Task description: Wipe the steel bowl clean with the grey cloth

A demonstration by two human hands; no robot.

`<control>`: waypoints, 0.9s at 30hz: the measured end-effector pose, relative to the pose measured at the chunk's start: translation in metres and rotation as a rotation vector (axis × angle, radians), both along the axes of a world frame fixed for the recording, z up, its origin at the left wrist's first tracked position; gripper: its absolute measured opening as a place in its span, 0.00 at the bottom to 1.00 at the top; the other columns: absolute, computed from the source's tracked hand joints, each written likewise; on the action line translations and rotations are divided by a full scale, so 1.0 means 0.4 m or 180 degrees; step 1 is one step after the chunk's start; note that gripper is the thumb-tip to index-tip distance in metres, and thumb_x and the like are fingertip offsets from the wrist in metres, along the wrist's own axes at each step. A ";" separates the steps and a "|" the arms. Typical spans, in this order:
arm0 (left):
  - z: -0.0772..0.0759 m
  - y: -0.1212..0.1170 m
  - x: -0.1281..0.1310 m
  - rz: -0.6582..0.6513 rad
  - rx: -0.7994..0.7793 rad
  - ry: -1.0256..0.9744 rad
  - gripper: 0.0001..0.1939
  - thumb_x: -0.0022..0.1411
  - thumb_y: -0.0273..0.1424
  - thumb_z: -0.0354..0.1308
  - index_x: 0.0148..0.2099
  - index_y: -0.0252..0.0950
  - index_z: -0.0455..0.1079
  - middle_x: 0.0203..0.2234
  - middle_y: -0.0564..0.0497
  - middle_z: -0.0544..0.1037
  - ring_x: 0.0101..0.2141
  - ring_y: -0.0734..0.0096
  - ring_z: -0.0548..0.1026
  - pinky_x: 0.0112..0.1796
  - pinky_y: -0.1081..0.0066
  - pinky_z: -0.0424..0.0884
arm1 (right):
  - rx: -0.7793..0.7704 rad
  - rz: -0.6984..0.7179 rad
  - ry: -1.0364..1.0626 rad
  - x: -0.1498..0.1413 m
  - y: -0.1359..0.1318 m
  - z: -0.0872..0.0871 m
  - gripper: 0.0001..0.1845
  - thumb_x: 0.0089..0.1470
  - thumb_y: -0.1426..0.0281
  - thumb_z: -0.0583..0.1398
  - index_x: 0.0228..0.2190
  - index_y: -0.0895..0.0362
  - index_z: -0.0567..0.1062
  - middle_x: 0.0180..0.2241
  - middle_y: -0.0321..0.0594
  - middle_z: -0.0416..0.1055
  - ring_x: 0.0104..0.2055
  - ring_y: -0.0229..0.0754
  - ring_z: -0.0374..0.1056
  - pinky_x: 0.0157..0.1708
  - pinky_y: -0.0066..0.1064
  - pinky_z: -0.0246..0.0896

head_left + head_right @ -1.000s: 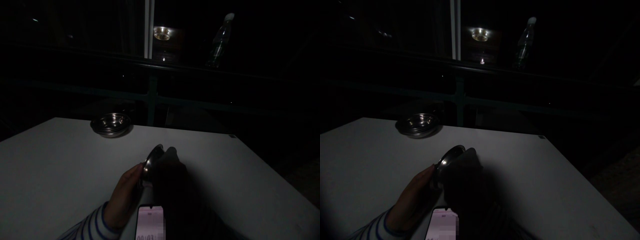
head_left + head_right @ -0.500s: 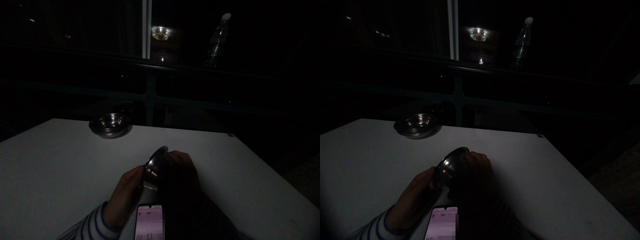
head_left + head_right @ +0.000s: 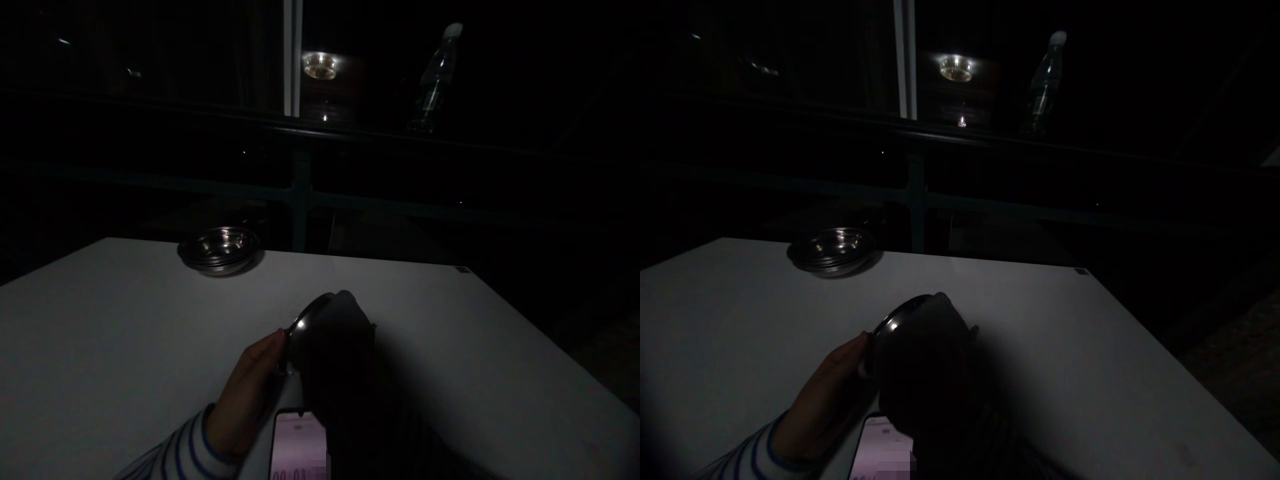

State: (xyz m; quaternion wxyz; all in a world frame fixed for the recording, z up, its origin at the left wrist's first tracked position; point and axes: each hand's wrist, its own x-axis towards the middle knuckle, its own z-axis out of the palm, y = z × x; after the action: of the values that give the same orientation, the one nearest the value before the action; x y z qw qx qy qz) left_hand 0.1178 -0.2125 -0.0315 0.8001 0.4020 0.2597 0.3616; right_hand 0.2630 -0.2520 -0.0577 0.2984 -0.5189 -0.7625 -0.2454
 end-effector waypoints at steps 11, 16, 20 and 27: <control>0.012 -0.008 0.005 -0.0010 -0.0039 0.0095 0.11 0.54 0.37 0.58 0.31 0.35 0.76 0.27 0.49 0.79 0.33 0.64 0.74 0.37 0.67 0.65 | 0.0276 -0.0072 0.0135 0.002 -0.027 0.022 0.16 0.51 0.69 0.54 0.44 0.50 0.69 0.41 0.42 0.67 0.44 0.48 0.62 0.43 0.45 0.59; 0.012 -0.009 0.005 -0.0118 -0.0028 0.0044 0.11 0.54 0.36 0.57 0.32 0.35 0.75 0.28 0.49 0.79 0.33 0.63 0.74 0.35 0.68 0.65 | 0.0272 -0.0030 0.0161 -0.004 -0.020 0.022 0.15 0.51 0.69 0.54 0.43 0.50 0.69 0.40 0.40 0.68 0.44 0.46 0.62 0.44 0.43 0.58; 0.005 -0.005 0.003 -0.0209 0.0015 0.0120 0.12 0.55 0.37 0.56 0.33 0.34 0.75 0.27 0.48 0.78 0.33 0.64 0.74 0.35 0.68 0.65 | 0.0344 -0.0216 0.0432 0.017 -0.009 0.031 0.17 0.52 0.67 0.54 0.45 0.55 0.66 0.41 0.44 0.66 0.44 0.46 0.61 0.43 0.42 0.58; -0.006 -0.003 0.004 -0.0225 0.0129 0.0069 0.13 0.56 0.38 0.54 0.32 0.34 0.75 0.27 0.48 0.78 0.31 0.66 0.73 0.31 0.71 0.64 | 0.0255 -0.0170 0.0556 0.032 0.004 0.039 0.15 0.52 0.61 0.54 0.37 0.58 0.70 0.36 0.43 0.68 0.41 0.45 0.62 0.40 0.39 0.59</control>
State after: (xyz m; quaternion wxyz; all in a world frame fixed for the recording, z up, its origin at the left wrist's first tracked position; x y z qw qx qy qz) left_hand 0.1194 -0.2135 -0.0341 0.8013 0.4309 0.2466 0.3339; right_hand 0.2757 -0.2503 -0.0422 0.3777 -0.5462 -0.7090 -0.2374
